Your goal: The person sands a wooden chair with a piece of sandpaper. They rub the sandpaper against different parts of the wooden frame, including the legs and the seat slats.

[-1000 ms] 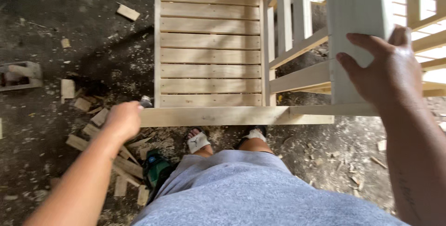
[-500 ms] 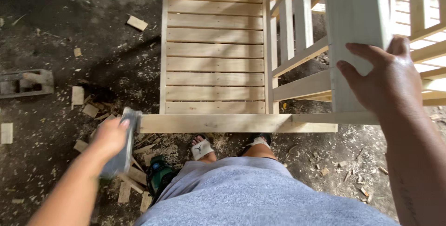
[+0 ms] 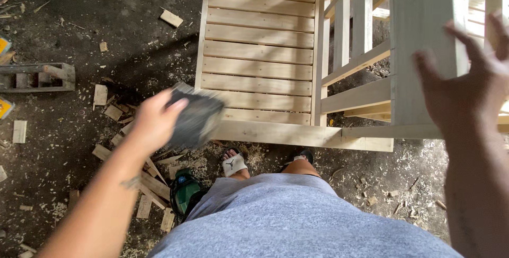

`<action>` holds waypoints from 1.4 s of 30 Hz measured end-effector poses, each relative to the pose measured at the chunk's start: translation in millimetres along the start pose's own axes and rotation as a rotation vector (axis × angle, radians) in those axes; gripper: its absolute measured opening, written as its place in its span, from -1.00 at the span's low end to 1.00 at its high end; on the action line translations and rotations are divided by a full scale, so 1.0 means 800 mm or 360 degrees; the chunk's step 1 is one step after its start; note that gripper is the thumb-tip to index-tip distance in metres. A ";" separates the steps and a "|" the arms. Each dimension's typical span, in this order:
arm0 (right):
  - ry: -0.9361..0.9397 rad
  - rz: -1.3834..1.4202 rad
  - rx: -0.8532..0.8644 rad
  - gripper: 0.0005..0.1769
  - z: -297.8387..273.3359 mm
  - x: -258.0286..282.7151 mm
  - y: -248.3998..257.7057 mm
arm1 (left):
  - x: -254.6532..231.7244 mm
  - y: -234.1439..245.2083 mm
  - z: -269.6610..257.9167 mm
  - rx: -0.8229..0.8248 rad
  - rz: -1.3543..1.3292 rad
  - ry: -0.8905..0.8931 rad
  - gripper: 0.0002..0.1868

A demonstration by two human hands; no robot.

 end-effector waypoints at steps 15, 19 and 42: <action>-0.0773 0.0519 0.1283 -0.59 -0.154 -0.008 -0.303 | 0.002 -0.129 0.016 -0.0248 0.0920 0.0010 0.07; -0.0700 -0.0116 0.1697 -0.57 -0.169 -0.021 -0.326 | 0.077 -0.119 0.019 -0.0238 0.0754 0.0401 0.62; -0.0222 0.0185 0.2050 -0.37 -0.202 0.092 -0.572 | 0.145 -0.168 0.061 0.0108 0.0257 0.1223 0.53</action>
Point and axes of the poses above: each hand's wrist, its own z-axis towards the middle knuckle, its own y-axis out of the back of the hand, x = y × z, the point moved 7 cm from there along z, towards the middle knuckle, and after that the axes turned 13 degrees about z, right-handed, at the moved point
